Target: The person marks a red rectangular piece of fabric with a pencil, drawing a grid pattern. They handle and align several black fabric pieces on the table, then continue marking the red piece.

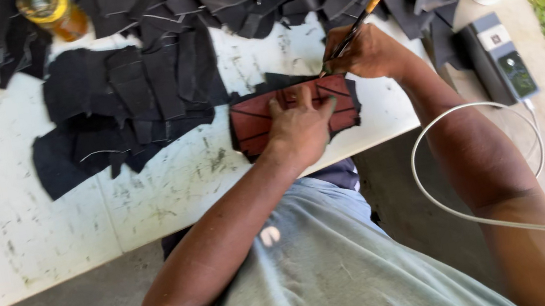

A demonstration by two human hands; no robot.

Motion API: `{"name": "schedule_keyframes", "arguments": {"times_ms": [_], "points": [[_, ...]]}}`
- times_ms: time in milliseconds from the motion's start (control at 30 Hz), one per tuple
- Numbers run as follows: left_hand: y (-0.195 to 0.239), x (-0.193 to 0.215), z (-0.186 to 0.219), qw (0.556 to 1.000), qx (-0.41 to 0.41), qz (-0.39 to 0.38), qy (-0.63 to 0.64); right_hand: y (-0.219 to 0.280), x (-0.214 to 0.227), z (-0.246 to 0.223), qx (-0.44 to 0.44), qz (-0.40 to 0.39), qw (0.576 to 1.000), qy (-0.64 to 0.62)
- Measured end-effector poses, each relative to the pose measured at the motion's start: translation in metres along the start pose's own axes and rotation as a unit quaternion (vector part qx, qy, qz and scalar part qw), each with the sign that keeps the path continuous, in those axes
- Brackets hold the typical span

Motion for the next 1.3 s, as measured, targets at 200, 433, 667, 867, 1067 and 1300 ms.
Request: {"name": "schedule_keyframes", "arguments": {"times_ms": [200,433,667,867,1067,1300], "points": [[-0.001,0.003,0.001,1.0,0.006,0.008,-0.006,0.024,0.019,0.014,-0.08,0.052,0.99,0.104],[-0.002,-0.009,0.001,0.998,-0.009,0.067,-0.019,0.025,0.012,-0.006,-0.028,0.074,0.989,0.127],[0.001,-0.032,0.002,0.99,0.002,0.139,-0.012,-0.053,-0.052,-0.072,0.101,-0.039,0.96,0.257],[-0.004,-0.039,-0.006,0.99,-0.02,0.117,-0.082,-0.111,-0.108,-0.081,0.002,-0.126,0.991,0.054],[-0.007,-0.022,0.003,0.995,-0.01,0.094,0.037,-0.037,-0.025,-0.03,0.348,-0.05,0.925,0.146],[-0.006,0.003,0.007,0.999,0.004,0.019,0.045,0.026,0.014,0.005,0.178,0.023,0.958,0.224]]}}
Point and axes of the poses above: each hand's wrist, its own y-axis away from the middle knuckle, its own x-axis out of the back of the hand, z = x × y, the point moved 2 cm from there along -y, towards the middle knuckle, and after that the axes turned 4 degrees about x, right-handed, at the moved point
